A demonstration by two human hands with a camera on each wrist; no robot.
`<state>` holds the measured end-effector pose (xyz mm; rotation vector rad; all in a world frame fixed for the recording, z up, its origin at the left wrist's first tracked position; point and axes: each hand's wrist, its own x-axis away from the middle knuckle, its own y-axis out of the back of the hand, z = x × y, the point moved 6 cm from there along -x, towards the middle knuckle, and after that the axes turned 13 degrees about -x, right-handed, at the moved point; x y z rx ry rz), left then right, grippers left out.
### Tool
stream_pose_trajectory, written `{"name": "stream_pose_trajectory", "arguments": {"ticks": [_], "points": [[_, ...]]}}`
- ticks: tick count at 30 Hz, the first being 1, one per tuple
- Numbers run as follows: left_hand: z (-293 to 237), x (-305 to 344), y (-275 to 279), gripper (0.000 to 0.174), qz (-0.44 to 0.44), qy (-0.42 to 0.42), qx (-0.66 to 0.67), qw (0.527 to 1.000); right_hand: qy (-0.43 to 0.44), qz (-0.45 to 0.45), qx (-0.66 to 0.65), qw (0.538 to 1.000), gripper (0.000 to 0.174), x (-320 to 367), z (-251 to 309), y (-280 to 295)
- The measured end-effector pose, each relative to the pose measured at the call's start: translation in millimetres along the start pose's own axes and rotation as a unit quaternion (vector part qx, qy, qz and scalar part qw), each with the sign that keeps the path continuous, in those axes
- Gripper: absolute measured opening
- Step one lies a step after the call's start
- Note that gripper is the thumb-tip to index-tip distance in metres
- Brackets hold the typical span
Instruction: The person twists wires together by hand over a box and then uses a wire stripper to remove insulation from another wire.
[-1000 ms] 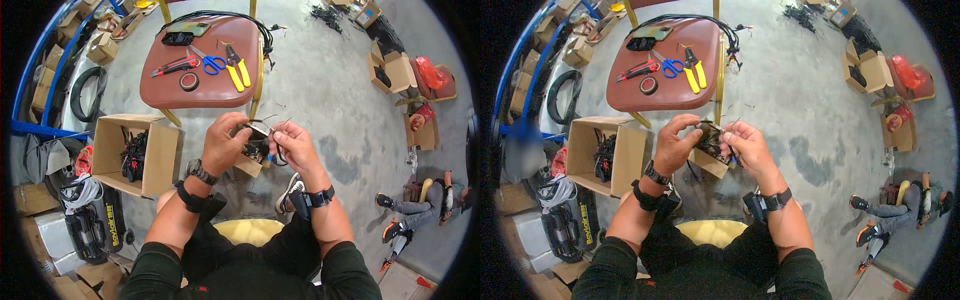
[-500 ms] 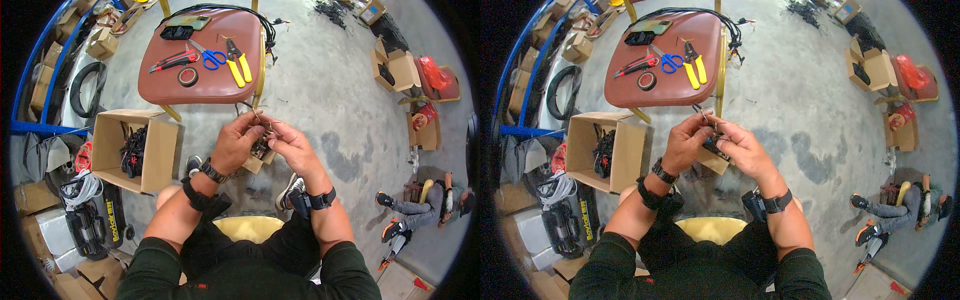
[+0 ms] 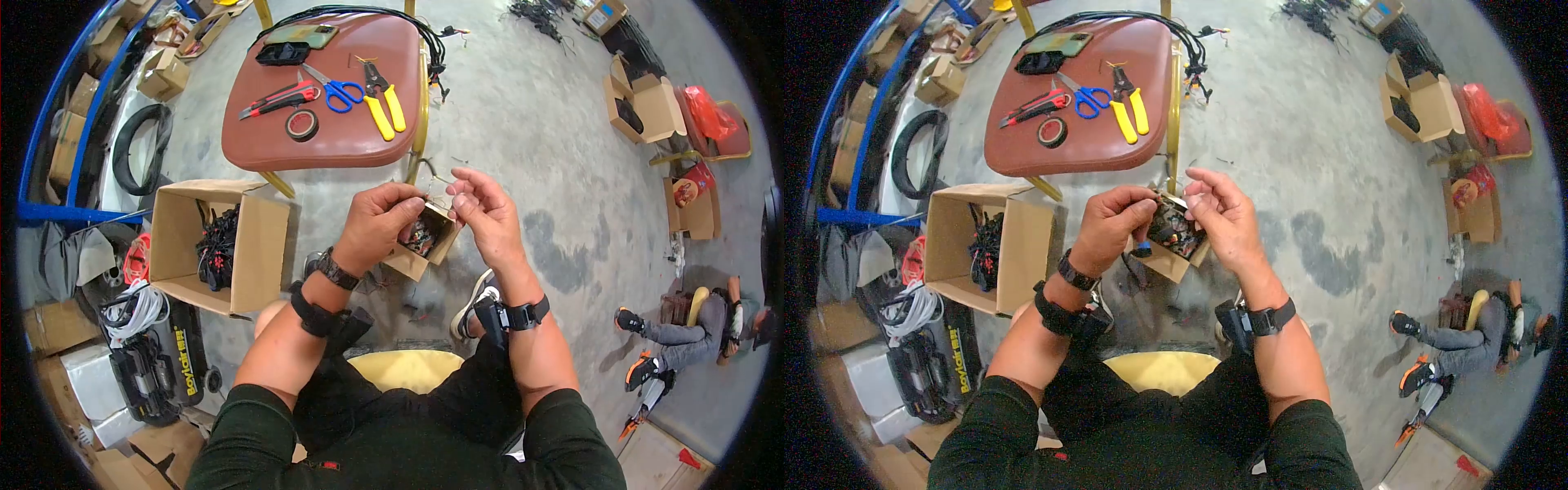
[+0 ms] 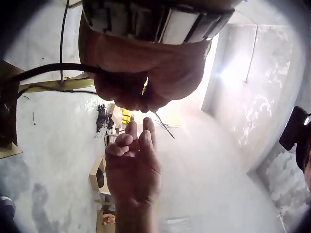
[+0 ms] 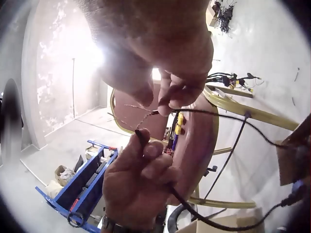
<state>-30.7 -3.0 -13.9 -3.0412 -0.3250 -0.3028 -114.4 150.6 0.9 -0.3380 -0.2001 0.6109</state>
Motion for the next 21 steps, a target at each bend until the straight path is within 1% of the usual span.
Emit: {"name": "stream_pose_trajectory", "arguments": {"ticks": [1,2,4,7,10,11,13,16,21], "points": [[-3,1,1,0.016,0.013,0.004,-0.009,1.0,0.016,-0.005,0.003,1.0,0.033,0,3,0],[-7,2,0,0.015,0.025,0.009,-0.018,0.999,0.008,0.005,-0.008,1.0,0.032,-1,2,0],[-15,4,-2,0.014,0.029,-0.012,-0.042,0.999,-0.008,0.023,-0.03,0.999,0.031,-2,1,0],[-20,6,-4,0.012,0.038,-0.045,-0.075,0.995,-0.09,0.025,-0.171,0.981,0.031,-2,-4,-2],[-24,9,-9,0.01,0.051,-0.094,-0.104,0.989,-0.101,0.023,-0.206,0.973,0.03,-3,-7,-3],[-26,10,-11,0.01,0.056,-0.113,-0.112,0.986,-0.103,0.021,-0.21,0.972,0.029,-2,-7,-3],[-28,11,-12,0.009,0.058,-0.114,-0.126,0.984,-0.108,0.017,-0.214,0.971,0.027,-1,-8,-4],[-30,11,-11,0.009,0.055,-0.117,-0.14,0.982,-0.088,0.031,-0.196,0.976,0.024,-3,-9,0],[-32,10,-6,0.009,0.047,-0.128,-0.169,0.976,-0.079,0.039,-0.204,0.975,0.023,-5,-13,3]]}}
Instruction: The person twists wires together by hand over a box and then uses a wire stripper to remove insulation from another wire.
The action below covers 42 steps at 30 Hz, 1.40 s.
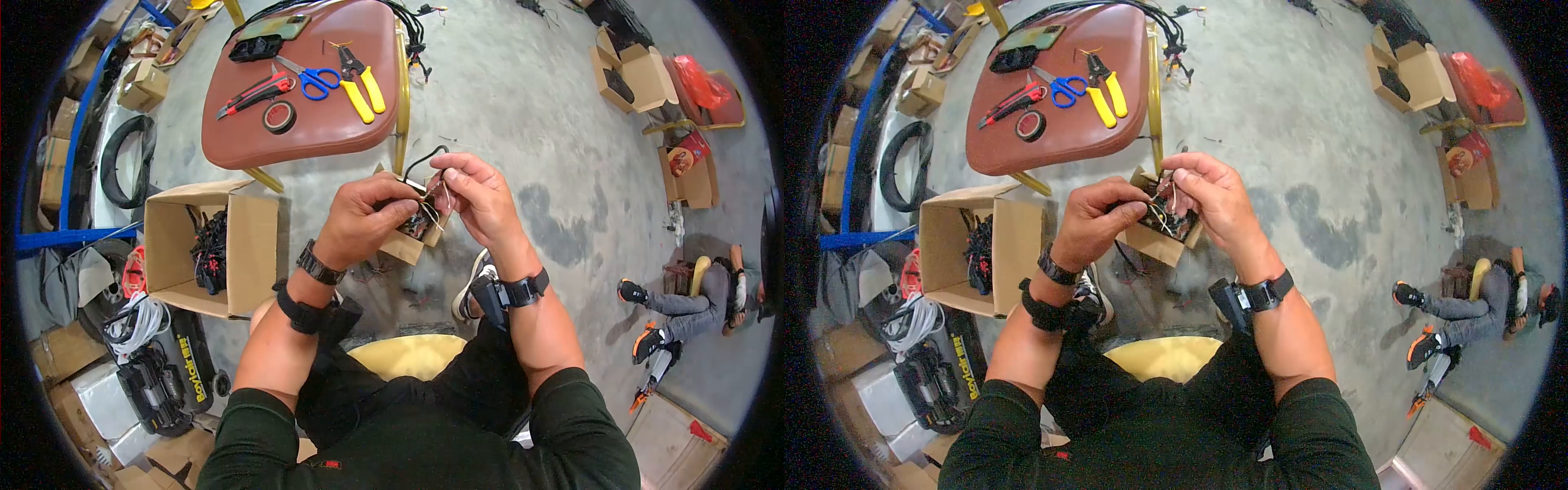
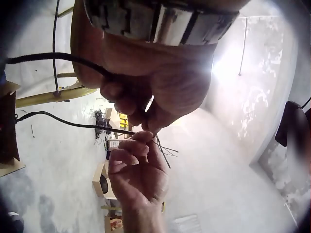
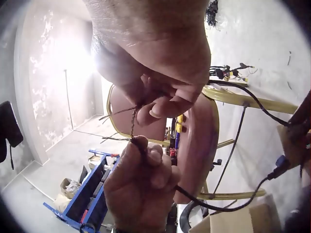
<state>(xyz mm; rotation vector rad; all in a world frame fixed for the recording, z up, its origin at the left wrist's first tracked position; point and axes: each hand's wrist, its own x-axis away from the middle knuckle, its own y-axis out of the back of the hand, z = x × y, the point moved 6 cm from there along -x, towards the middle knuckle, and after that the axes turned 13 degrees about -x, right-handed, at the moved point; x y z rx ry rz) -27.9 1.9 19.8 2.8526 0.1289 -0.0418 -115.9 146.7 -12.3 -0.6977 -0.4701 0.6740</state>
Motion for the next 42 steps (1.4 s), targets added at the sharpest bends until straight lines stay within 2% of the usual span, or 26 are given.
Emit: {"name": "stream_pose_trajectory", "arguments": {"ticks": [14,18,20,23,28,31,34,37,42], "points": [[8,-1,8,0.009,-0.018,-0.01,-0.026,0.999,0.001,-0.002,0.037,0.999,0.026,4,5,-9],[15,-1,9,0.011,-0.014,0.04,0.016,0.999,0.013,0.009,0.098,0.995,0.026,4,5,-12],[19,0,10,0.012,0.002,0.093,0.059,0.994,0.027,0.011,0.149,0.988,0.024,5,7,-15],[20,0,12,0.013,0.01,0.126,0.085,0.988,0.048,0.003,0.23,0.972,0.019,6,9,-17],[18,0,12,0.015,-0.012,0.104,0.086,0.991,0.079,-0.021,0.298,0.951,0.019,7,12,-20],[18,2,14,0.014,-0.026,0.113,0.093,0.989,0.144,0.012,0.379,0.914,0.022,7,17,-24],[20,3,15,0.012,-0.035,0.111,0.113,0.987,0.152,0.007,0.37,0.916,0.023,7,16,-28],[24,5,17,0.012,-0.042,0.101,0.112,0.988,0.212,0.021,0.362,0.908,0.021,8,19,-34],[23,9,17,0.012,-0.052,0.081,0.127,0.987,0.256,0.028,0.375,0.891,0.017,9,20,-42]]}}
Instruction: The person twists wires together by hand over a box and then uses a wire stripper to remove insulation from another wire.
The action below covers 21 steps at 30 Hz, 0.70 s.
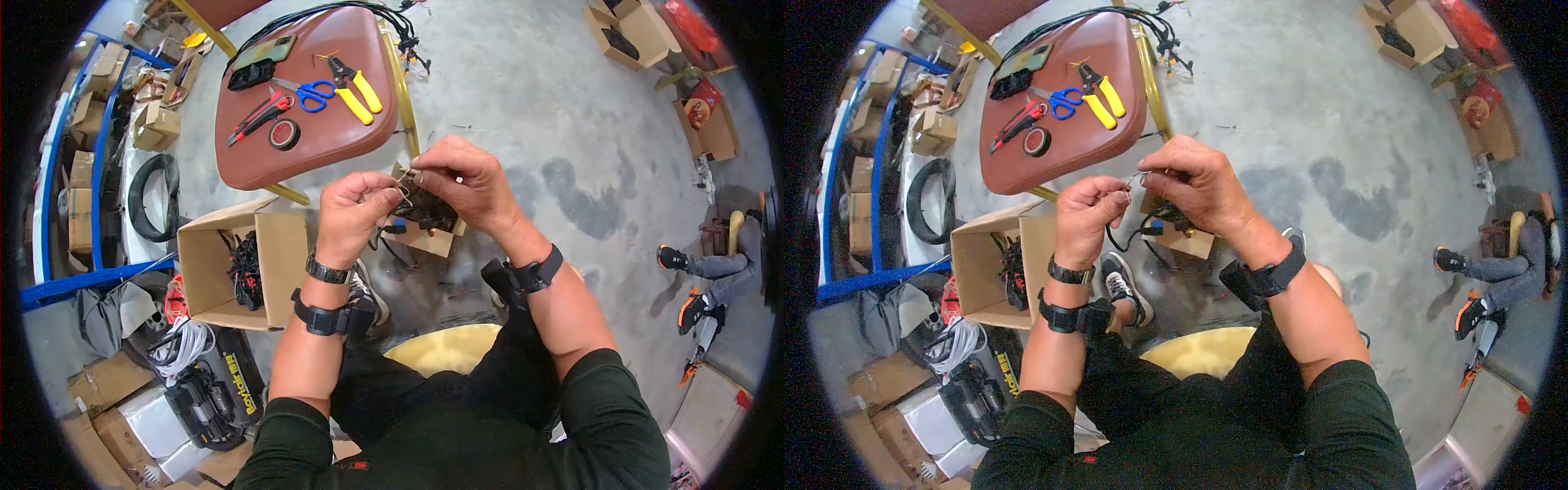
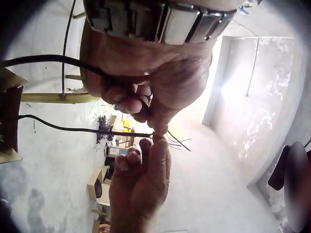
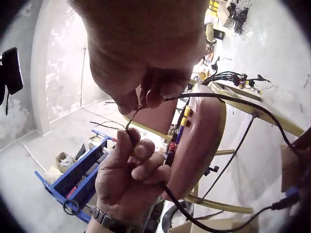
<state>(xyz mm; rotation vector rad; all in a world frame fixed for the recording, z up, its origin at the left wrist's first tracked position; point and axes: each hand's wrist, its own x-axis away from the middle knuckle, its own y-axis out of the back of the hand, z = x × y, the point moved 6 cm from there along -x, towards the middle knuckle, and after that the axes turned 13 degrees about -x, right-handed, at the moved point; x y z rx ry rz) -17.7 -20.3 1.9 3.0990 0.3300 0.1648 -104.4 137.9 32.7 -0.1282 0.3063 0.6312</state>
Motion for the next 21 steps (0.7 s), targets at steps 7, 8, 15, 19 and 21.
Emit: {"name": "stream_pose_trajectory", "arguments": {"ticks": [7,8,15,19,21], "points": [[-1,8,5,0.012,-0.002,-0.002,-0.008,1.0,0.028,0.005,-0.024,0.999,0.013,3,-1,-7],[-2,9,6,0.012,-0.003,-0.004,-0.003,1.0,0.011,0.006,-0.043,0.999,0.013,4,-4,-8],[1,13,9,0.012,0.011,0.004,0.025,1.0,-0.124,0.031,-0.164,0.978,0.01,8,-11,-11],[5,13,11,0.012,0.012,0.01,0.033,0.999,-0.167,0.048,-0.197,0.965,0.01,9,-14,-9],[6,12,11,0.012,0.014,0.013,0.032,0.999,-0.165,0.041,-0.192,0.966,0.011,7,-13,-6]]}}
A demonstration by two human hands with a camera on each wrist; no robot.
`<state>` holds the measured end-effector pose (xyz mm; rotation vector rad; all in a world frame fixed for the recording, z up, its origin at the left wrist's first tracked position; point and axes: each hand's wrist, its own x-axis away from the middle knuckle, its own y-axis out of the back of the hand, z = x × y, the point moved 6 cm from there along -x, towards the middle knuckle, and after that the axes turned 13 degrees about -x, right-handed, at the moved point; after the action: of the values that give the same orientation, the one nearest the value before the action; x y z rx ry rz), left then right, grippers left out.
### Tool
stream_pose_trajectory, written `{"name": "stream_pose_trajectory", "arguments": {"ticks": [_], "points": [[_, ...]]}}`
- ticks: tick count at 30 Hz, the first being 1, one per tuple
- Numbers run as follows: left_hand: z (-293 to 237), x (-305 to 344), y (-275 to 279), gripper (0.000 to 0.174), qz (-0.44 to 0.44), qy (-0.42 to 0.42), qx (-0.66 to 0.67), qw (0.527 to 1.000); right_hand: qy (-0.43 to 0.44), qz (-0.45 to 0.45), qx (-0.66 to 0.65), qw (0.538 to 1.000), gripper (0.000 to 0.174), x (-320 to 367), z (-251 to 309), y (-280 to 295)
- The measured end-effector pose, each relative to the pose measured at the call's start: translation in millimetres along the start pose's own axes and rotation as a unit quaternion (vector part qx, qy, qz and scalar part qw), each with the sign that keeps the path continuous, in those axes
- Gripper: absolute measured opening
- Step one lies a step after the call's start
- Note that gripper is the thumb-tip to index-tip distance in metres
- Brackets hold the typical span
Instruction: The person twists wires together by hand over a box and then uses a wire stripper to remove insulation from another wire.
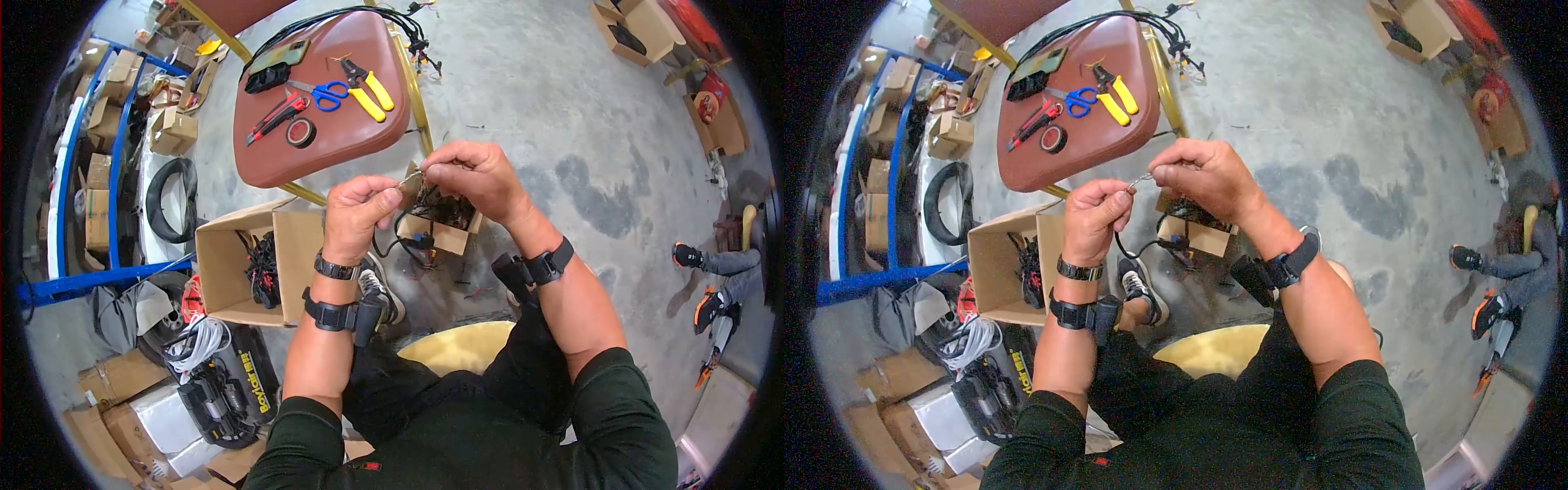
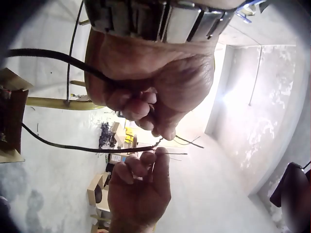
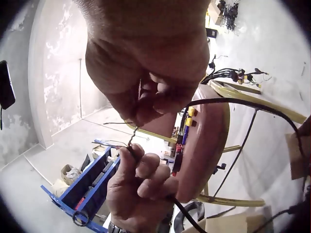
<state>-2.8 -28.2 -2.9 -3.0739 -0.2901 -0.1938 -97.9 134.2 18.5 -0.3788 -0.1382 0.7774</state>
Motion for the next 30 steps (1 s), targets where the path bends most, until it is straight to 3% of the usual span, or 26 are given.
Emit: {"name": "stream_pose_trajectory", "arguments": {"ticks": [16,30], "points": [[1,-2,-2,0.016,0.023,-0.002,0.045,0.999,-0.007,-0.049,-0.04,0.998,0.015,1,4,12],[6,-3,-2,0.021,0.06,0.012,0.13,0.99,0.001,-0.026,-0.078,0.997,0.013,2,9,10]]}}
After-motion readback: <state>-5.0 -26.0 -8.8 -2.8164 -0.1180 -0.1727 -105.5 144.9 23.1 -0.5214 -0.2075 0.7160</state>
